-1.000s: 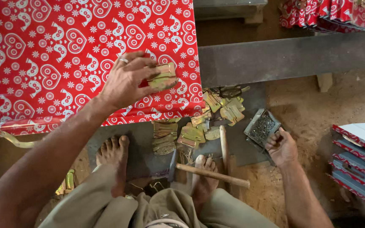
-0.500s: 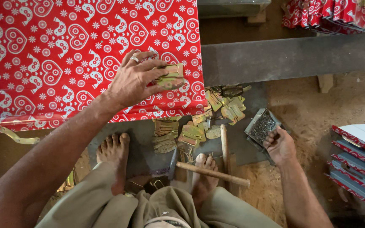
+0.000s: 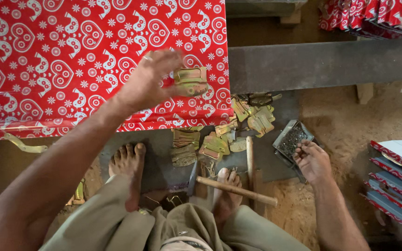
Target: The person attaches brass hinges to red patterned boards using a hammer and nails. They pick up a hinge, position it on the board, hammer nails into it, and repeat the process for multiple boards.
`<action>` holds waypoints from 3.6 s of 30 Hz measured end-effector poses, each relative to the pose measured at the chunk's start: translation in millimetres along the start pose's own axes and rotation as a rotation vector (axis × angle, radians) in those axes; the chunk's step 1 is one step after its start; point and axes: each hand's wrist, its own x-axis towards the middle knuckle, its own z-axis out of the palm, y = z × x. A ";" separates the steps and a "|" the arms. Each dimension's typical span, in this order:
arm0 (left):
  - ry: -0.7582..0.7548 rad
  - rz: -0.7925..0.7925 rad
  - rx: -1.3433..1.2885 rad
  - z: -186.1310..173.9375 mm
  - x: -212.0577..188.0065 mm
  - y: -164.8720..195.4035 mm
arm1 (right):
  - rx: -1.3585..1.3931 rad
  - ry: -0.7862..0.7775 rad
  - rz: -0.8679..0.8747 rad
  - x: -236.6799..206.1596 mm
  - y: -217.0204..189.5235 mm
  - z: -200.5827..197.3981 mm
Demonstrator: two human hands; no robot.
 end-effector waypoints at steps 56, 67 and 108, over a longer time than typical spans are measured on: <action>-0.017 0.273 0.347 -115.3 19.4 115.8 | -0.786 -0.596 -1.349 -36.8 -14.3 350.5; -0.025 0.254 0.395 -101.2 10.7 95.9 | -0.338 -0.689 -0.770 -15.4 3.2 348.3; 0.137 0.026 0.102 29.0 -12.0 0.1 | -1.290 -0.327 -0.957 -163.6 -61.8 261.5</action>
